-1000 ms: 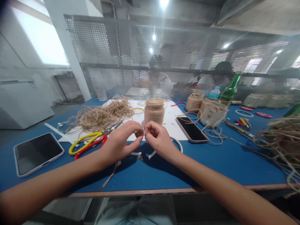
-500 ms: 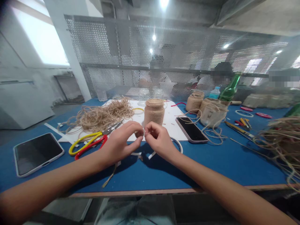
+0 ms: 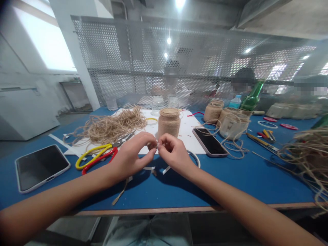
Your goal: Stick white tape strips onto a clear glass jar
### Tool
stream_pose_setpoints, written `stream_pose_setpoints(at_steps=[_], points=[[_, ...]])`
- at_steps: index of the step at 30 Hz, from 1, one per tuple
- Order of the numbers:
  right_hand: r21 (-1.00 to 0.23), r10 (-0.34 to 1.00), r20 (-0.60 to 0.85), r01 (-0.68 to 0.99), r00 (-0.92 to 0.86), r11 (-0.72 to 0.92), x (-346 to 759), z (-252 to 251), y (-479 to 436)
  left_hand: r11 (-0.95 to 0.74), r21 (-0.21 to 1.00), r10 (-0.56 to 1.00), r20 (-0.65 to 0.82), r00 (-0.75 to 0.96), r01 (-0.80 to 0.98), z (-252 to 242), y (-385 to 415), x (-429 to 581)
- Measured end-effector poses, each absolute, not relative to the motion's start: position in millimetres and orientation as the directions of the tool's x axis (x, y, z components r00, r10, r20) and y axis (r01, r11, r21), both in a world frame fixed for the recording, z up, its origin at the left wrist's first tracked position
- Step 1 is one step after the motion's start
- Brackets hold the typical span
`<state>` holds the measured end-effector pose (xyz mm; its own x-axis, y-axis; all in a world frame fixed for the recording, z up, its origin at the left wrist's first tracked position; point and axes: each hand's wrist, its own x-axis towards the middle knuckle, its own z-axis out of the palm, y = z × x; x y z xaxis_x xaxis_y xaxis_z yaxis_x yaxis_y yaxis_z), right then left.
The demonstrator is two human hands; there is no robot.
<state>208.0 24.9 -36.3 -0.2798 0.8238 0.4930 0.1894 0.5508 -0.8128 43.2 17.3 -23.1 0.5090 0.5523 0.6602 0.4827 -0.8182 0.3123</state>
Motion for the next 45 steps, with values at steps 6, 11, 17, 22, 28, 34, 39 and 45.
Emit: stream_pose_setpoints(at_steps=[6,11,17,22,28,34,39,45], points=[[-0.812,0.827,0.468,0.217,-0.311,0.542,207.3,-38.2,23.6,-0.808,0.343,0.565,0.682,0.464,0.479,-24.3,19.8,43.6],[-0.789,0.821,0.468,0.265,-0.327,0.555,206.6,-35.8,21.9,-0.794,0.374,0.586,0.68,0.441,0.479,-25.1,21.0,44.1],[-0.797,0.828,0.456,0.265,-0.326,0.543,206.3,-34.7,18.8,-0.774,0.408,0.616,0.663,0.426,0.484,-25.1,18.9,44.9],[-0.823,0.843,0.441,0.234,-0.308,0.517,205.0,-36.7,17.3,-0.779,0.422,0.612,0.672,0.418,0.463,-25.6,16.9,46.5],[-0.839,0.852,0.433,0.213,-0.295,0.5,203.0,-39.1,17.1,-0.768,0.445,0.628,0.662,0.409,0.461,-28.2,18.3,47.8],[-0.843,0.85,0.435,0.198,-0.297,0.5,202.5,-39.1,17.6,-0.771,0.435,0.621,0.675,0.399,0.465,-27.6,18.4,48.0],[-0.85,0.853,0.432,0.184,-0.292,0.493,203.3,-37.9,17.7,-0.775,0.413,0.61,0.687,0.396,0.478,-24.7,17.3,47.4],[-0.851,0.849,0.43,0.174,-0.308,0.495,204.5,-35.7,16.7,-0.772,0.429,0.619,0.676,0.4,0.468,-24.5,17.1,46.4]])
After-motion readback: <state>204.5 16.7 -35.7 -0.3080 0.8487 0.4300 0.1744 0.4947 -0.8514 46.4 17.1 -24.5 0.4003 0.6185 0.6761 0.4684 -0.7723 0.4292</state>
